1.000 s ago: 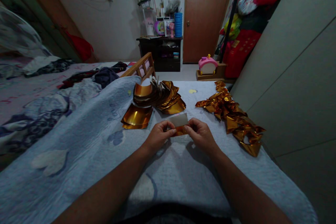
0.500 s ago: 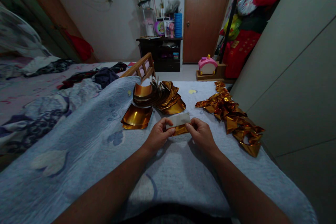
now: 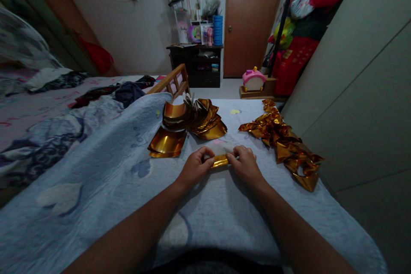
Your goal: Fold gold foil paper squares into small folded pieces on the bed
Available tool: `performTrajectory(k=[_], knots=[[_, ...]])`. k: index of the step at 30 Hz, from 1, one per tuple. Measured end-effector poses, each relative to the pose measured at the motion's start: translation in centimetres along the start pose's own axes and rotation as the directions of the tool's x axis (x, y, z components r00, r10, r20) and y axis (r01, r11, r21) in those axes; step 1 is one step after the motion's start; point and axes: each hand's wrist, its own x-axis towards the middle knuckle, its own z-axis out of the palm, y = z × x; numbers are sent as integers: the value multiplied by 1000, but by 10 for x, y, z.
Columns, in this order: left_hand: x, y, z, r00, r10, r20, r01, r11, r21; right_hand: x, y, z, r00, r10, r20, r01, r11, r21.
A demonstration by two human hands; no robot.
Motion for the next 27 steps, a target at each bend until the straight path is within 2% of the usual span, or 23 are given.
performTrajectory(k=[4, 7, 13, 17, 20, 23, 25, 27], knots=[[-2, 2, 1, 1000, 21, 15, -23, 989, 148, -1, 0, 4, 1000, 10, 19, -7, 986, -166], [-3, 7, 1, 997, 73, 32, -79, 953, 294, -1, 0, 7, 999, -7, 33, 15, 974, -225], [-3, 4, 2, 989, 112, 98, -148, 799, 583, -3, -3, 9, 999, -23, 44, 36, 950, -311], [-3, 1, 3, 993, 119, 13, -91, 681, 727, -4, -5, 8, 999, -27, 40, 39, 946, -323], [-4, 2, 3, 992, 113, -60, -28, 651, 758, -4, -5, 9, 999, -25, 40, 37, 943, -331], [-3, 2, 2, 981, 164, -105, -30, 661, 749, -4, -4, 11, 999, -30, 24, 36, 942, -334], [-2, 0, 0, 969, 229, -90, -94, 683, 724, -4, -3, 13, 999, -35, -7, 31, 947, -319], [-1, -2, -2, 959, 284, 7, -218, 719, 660, -3, -1, 15, 998, -49, -40, 35, 954, -297]])
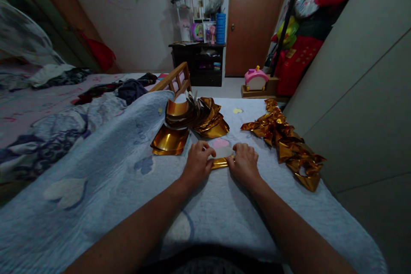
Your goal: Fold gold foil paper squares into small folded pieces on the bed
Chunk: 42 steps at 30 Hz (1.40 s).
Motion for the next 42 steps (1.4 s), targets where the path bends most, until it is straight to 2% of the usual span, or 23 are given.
performTrajectory(k=[2, 4, 8, 10, 13, 23, 34, 42], knots=[[0, -3, 1, 991, 110, 80, -101, 989, -112, 0, 1, 1, 1000, -18, -9, 18, 1000, 15], [0, -4, 2, 974, 170, 148, -145, 975, -170, 1, 0, 1, 998, -60, 21, 60, 998, 13], [1, -2, 0, 960, 167, 226, -155, 986, -67, 1, -3, -2, 977, -188, 103, 192, 981, -30], [1, 0, -3, 959, 152, 240, -156, 988, -2, 0, -5, -3, 963, -245, 115, 252, 966, -50], [1, 1, -7, 955, 157, 253, -164, 986, 9, -1, -7, -4, 951, -286, 116, 295, 953, -68], [0, -5, -7, 960, 117, 255, -106, 993, -57, 1, -4, -2, 954, -268, 133, 274, 961, -30], [-1, -2, -4, 958, -55, 281, 41, 998, 55, -2, -9, -4, 959, -246, 139, 257, 964, -63], [0, -3, -6, 957, -79, 280, 76, 997, 20, -3, -10, -4, 956, -263, 127, 274, 959, -71]])
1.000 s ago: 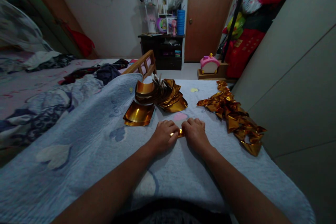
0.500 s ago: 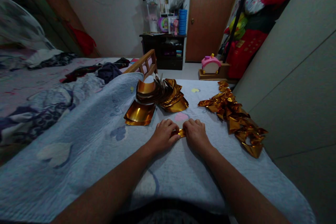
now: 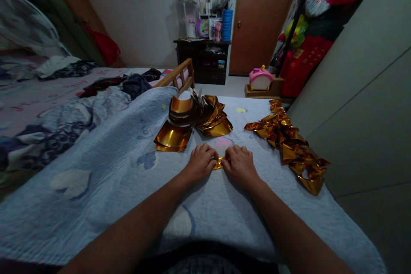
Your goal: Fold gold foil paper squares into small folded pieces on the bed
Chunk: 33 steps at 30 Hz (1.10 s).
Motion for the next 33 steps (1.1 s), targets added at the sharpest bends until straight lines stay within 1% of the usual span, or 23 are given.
performTrajectory(k=[4, 8, 13, 18, 24, 33], knots=[[-1, 1, -3, 999, -8, 31, 8, 1000, 10, -1, -1, -2, 1000, 2, 1, -2, 1000, -2], [-3, -2, -7, 998, 11, 65, -11, 1000, 6, -2, -2, -3, 1000, 6, 6, -6, 1000, -6], [-4, -9, -9, 997, 35, 70, -38, 999, 32, -3, -4, -1, 1000, 16, -6, -16, 1000, -12], [-2, -11, -11, 997, 11, 79, -13, 1000, 21, -3, -6, 0, 999, 28, -19, -28, 999, -23], [-1, -14, -11, 998, 15, 66, -16, 1000, 11, -3, -8, 2, 999, 42, -32, -43, 998, -45], [0, -13, -14, 996, 1, 86, -1, 1000, 1, -1, -5, 0, 998, 67, -16, -67, 998, -1]])
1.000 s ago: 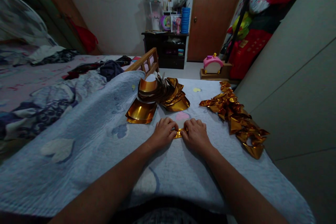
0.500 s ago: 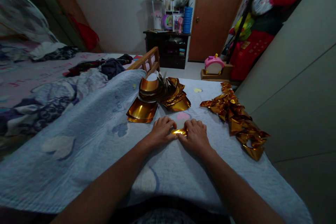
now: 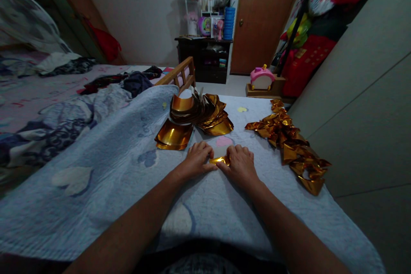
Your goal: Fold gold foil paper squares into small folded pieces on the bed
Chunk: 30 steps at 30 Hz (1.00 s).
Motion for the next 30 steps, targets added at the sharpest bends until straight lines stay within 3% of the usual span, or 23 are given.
performTrajectory(k=[17, 24, 30], knots=[[-1, 7, -5, 999, -37, 35, 37, 999, -7, 4, 55, -4, 984, 169, -50, -171, 984, -54], [-1, 6, -4, 999, -30, 17, 31, 999, -12, 5, 62, -1, 988, 129, -84, -128, 992, 14], [-1, 6, -4, 1000, -21, -15, 21, 999, -32, 4, 51, 2, 994, 62, -93, -51, 992, 113]])
